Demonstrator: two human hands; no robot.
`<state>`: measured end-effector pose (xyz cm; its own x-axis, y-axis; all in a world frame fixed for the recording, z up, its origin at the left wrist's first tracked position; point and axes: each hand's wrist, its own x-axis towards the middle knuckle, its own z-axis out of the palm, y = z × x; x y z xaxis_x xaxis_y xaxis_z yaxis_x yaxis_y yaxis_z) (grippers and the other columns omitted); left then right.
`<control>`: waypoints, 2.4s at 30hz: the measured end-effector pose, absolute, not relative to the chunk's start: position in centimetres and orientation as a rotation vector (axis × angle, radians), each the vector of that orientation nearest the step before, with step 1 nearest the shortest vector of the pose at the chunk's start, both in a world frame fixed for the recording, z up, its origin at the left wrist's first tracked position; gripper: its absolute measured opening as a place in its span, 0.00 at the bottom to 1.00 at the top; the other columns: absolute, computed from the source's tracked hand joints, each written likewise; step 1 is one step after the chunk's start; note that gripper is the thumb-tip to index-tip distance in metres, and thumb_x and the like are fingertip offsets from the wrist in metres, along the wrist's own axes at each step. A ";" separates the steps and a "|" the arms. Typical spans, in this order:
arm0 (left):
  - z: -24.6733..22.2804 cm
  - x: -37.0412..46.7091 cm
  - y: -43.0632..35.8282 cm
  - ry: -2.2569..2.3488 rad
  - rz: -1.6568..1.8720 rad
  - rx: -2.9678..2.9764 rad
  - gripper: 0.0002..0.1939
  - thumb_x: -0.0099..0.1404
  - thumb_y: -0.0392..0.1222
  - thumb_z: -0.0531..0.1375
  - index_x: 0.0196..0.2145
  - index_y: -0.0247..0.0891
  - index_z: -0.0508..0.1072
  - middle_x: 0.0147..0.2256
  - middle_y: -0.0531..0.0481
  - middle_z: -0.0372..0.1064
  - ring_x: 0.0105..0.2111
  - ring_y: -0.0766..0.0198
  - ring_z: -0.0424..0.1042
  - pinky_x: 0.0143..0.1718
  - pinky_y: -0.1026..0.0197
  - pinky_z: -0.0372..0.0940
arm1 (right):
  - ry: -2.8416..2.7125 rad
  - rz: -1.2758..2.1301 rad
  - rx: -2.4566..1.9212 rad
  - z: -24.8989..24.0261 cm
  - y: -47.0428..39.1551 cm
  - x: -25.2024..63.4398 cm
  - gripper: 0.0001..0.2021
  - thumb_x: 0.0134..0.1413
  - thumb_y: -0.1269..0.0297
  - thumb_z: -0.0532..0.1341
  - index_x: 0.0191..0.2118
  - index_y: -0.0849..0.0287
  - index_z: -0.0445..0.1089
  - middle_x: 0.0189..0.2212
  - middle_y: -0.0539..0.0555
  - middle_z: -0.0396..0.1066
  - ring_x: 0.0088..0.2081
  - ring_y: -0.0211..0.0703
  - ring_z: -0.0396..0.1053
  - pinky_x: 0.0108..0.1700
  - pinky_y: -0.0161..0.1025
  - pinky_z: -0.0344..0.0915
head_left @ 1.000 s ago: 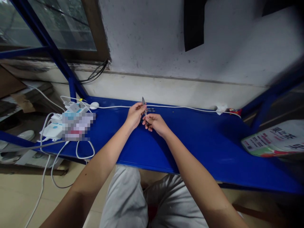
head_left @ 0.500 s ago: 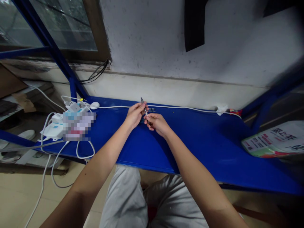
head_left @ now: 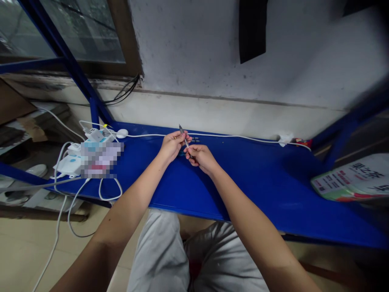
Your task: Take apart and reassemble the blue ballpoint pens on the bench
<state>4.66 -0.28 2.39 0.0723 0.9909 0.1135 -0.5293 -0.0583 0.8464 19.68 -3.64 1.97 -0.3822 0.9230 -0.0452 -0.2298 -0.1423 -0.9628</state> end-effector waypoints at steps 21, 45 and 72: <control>1.7 2.6 0.8 0.741 1.267 0.891 0.09 0.64 0.45 0.71 0.35 0.35 0.81 0.21 0.52 0.66 0.22 0.68 0.65 0.27 0.62 0.61 | -0.870 1.633 -0.668 2.5 -1.5 23.4 0.15 0.67 0.48 0.59 0.45 0.54 0.74 0.32 0.54 0.71 0.32 0.41 0.65 0.31 0.38 0.63; 1.5 2.9 1.3 0.691 1.273 0.810 0.34 0.70 0.70 0.56 0.40 0.33 0.83 0.20 0.45 0.68 0.24 0.60 0.72 0.31 0.56 0.68 | -0.881 1.539 -0.681 2.5 -1.8 23.1 0.11 0.63 0.53 0.59 0.41 0.53 0.72 0.33 0.58 0.68 0.37 0.48 0.66 0.34 0.44 0.63; 0.9 3.0 1.4 0.719 1.232 0.794 0.35 0.72 0.69 0.53 0.44 0.33 0.83 0.20 0.44 0.70 0.25 0.58 0.74 0.33 0.55 0.69 | -0.769 1.616 -0.585 1.5 -0.9 23.6 0.06 0.61 0.60 0.59 0.38 0.55 0.71 0.30 0.55 0.70 0.32 0.44 0.65 0.32 0.41 0.62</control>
